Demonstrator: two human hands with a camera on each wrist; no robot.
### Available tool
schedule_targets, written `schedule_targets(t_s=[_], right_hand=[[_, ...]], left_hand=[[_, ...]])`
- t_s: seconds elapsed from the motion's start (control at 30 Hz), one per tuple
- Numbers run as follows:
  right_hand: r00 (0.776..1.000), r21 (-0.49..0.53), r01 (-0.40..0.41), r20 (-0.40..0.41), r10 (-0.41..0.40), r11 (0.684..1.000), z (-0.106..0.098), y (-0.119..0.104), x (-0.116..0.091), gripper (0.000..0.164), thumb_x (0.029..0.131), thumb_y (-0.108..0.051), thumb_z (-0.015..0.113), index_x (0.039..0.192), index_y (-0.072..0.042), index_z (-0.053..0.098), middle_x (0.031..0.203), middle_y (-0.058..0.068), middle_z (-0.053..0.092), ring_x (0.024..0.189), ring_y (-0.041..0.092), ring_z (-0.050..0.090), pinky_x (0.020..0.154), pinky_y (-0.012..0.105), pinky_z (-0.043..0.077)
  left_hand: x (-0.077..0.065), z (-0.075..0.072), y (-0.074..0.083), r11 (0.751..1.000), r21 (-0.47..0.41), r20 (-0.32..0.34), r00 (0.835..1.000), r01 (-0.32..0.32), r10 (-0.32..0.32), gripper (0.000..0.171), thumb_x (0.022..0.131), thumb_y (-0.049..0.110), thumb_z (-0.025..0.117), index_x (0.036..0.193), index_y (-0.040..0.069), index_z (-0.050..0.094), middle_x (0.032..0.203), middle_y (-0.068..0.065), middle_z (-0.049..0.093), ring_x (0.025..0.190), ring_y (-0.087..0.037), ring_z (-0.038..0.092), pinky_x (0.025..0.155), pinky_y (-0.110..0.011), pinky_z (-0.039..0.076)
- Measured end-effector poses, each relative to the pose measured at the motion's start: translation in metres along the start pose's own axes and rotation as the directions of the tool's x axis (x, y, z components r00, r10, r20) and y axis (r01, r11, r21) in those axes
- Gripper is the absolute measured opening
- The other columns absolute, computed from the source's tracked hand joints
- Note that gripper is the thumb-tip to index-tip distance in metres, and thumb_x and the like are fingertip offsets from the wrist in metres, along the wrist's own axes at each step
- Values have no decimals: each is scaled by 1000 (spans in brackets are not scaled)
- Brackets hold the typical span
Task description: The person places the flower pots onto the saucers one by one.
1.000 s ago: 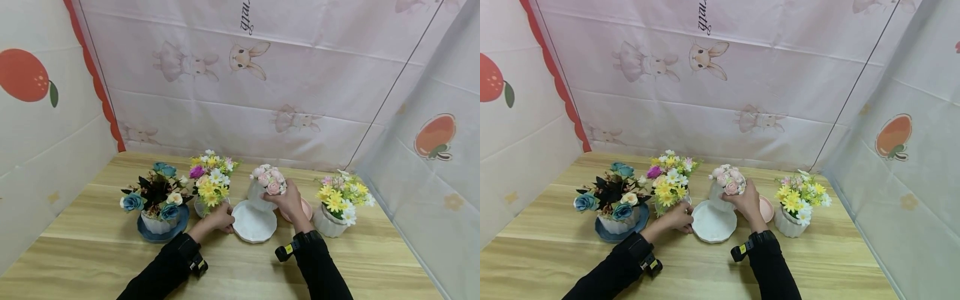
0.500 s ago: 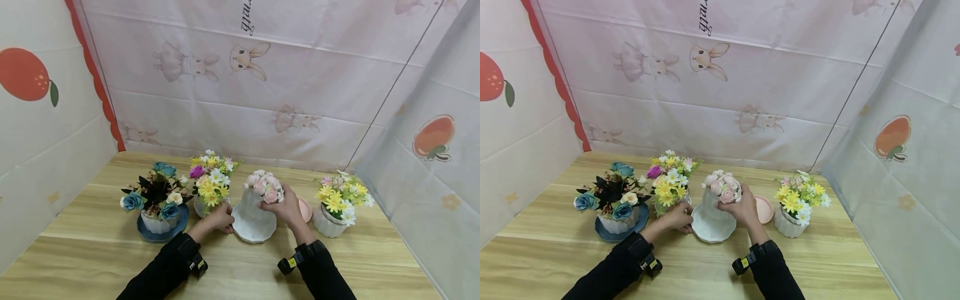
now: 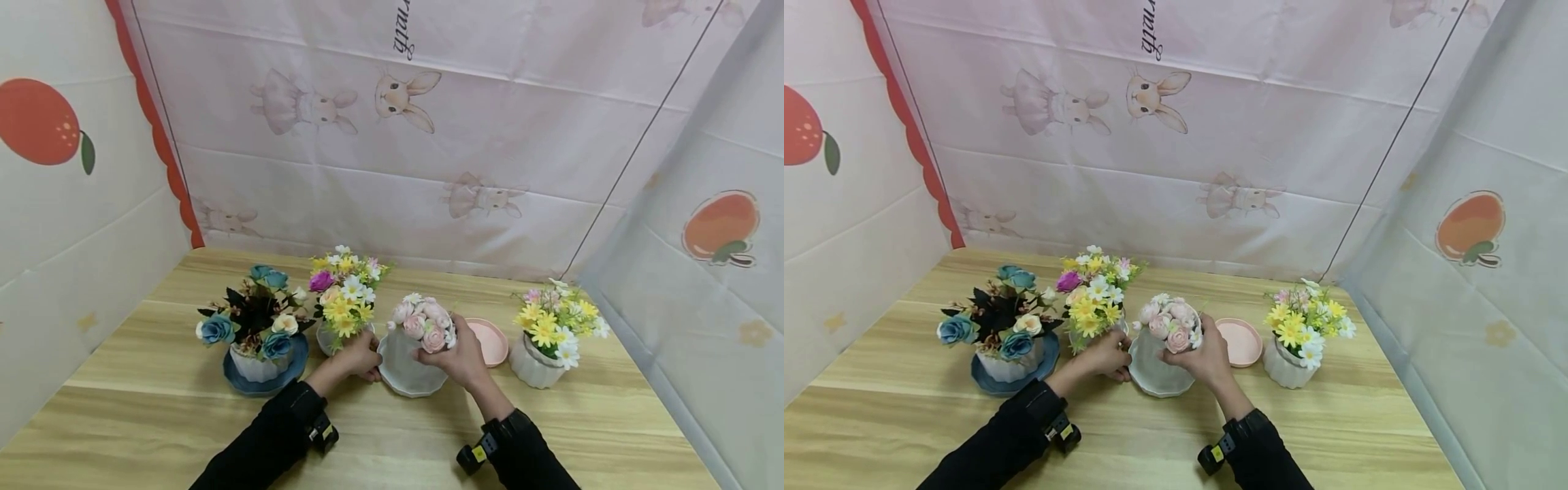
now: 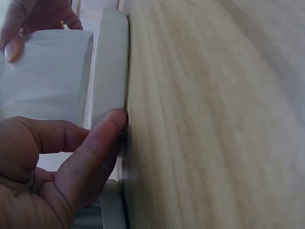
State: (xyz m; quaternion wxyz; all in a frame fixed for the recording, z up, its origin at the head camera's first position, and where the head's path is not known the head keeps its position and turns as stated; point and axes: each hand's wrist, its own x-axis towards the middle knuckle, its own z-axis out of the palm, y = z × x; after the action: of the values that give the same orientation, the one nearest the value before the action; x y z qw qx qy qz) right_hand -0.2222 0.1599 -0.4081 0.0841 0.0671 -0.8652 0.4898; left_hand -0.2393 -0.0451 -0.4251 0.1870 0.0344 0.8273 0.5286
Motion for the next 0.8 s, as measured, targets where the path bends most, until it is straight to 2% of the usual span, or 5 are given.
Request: schedule_targets(t_s=[0.13,0.47,0.63,0.8], right_hand=[[1000,-28,11,7,-10,1000,5,2,-5,88,56,-26,90,128,-3,46,119,11,56,107,26,54,86,44,45],[999,-68,-26,24,28,997,13,10,-8,90,57,-27,90,130,-1,44,119,13,56,108,29,53,87,45,44],[998,-62,-16,64,20,998,12,11,-7,90,59,-27,89,130,0,41,120,14,55,109,30,52,86,45,45],[994,-48,-22,103,26,999,10,13,-5,91,59,-27,89,131,-2,39,122,14,53,112,30,50,89,45,43]], left_hand=[[0,-1,0,1000,-10,6,1000,6,-6,14,83,-10,49,96,-6,45,64,-17,59,47,-16,57,49,-29,53],[-1,-2,1,999,-27,15,1000,26,-26,17,82,-12,48,98,-6,43,73,-18,56,49,-17,57,51,-29,53],[-2,-1,1,999,-29,5,999,33,-33,20,82,-13,49,100,-6,42,80,-18,52,50,-18,58,51,-29,53],[0,0,1,999,-22,-5,999,35,-35,22,80,-14,50,100,-6,43,80,-18,51,49,-18,58,49,-28,53]])
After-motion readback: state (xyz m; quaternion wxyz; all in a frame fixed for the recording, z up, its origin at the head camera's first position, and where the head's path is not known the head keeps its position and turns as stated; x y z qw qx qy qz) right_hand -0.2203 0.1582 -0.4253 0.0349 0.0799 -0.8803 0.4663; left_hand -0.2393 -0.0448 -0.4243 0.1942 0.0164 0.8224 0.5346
